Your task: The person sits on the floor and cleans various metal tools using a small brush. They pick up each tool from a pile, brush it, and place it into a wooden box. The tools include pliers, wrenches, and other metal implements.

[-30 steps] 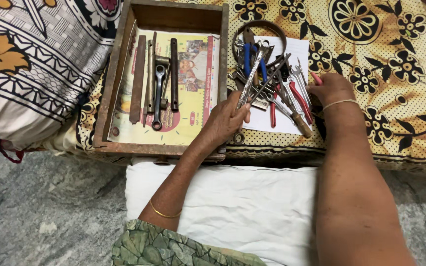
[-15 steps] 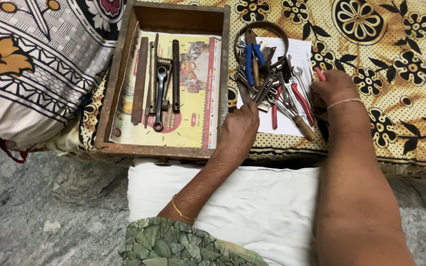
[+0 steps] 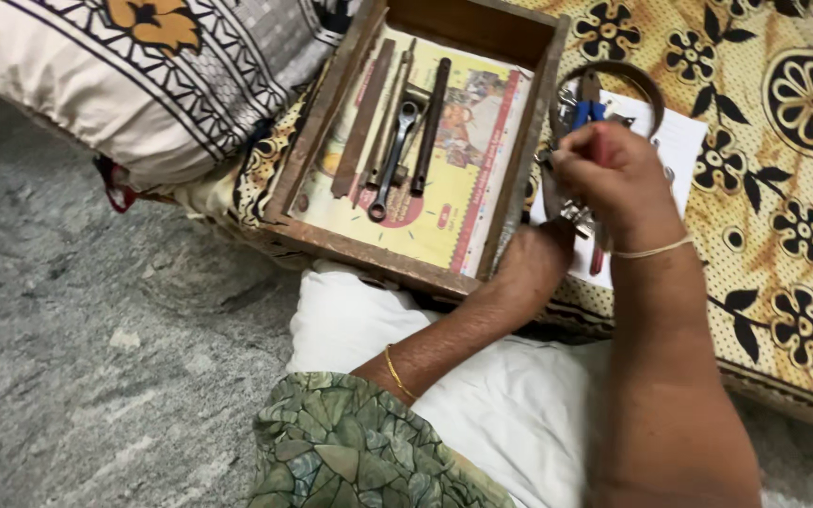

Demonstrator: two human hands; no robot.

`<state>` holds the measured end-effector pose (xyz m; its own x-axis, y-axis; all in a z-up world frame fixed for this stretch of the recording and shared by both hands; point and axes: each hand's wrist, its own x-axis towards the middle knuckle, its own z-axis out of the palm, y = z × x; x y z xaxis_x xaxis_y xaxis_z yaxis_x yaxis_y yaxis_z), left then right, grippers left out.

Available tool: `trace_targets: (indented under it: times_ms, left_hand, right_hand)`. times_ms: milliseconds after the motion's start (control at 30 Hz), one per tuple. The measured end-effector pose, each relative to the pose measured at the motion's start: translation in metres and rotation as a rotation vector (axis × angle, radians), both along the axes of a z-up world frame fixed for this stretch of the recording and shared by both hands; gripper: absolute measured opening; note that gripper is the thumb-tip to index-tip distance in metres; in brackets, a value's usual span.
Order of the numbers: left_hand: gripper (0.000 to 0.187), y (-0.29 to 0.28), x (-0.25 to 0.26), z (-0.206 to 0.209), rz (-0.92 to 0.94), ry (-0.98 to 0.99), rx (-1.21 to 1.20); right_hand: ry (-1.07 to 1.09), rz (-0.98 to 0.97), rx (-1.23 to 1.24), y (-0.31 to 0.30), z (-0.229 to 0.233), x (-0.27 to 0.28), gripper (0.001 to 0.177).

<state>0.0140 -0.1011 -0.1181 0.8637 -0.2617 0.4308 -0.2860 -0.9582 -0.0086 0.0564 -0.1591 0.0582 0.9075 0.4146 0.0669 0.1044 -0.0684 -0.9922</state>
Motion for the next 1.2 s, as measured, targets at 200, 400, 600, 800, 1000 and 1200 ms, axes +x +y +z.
trace_targets:
  times_ms: [200,400,600,800,1000,1200]
  left_hand:
    - [0.014,-0.004,-0.003,-0.013,-0.062,-0.021,-0.039]
    - [0.012,0.022,-0.002,-0.015,-0.095,-0.014,-0.067]
    - [0.011,0.013,-0.003,-0.013,-0.122,-0.008,-0.116]
    - [0.011,-0.003,-0.004,-0.016,-0.170,-0.009,-0.155]
    - [0.012,-0.003,-0.001,0.001,-0.238,0.047,-0.338]
    - [0.013,0.026,-0.010,0.052,-0.290,0.228,-0.625]
  right_hand:
    - [-0.120,0.044,-0.182,0.069,0.005,-0.006,0.024]
    - [-0.234,0.146,-0.258,0.091,0.008,0.003,0.052]
    - [-0.076,0.021,-0.524,0.094,-0.005,0.019,0.047]
    - [-0.177,-0.026,-0.337,0.083,-0.007,0.014,0.033]
    - [-0.244,0.030,-0.134,0.047,-0.003,0.019,0.022]
    - [-0.378,-0.141,0.199,-0.018,0.004,0.019,0.009]
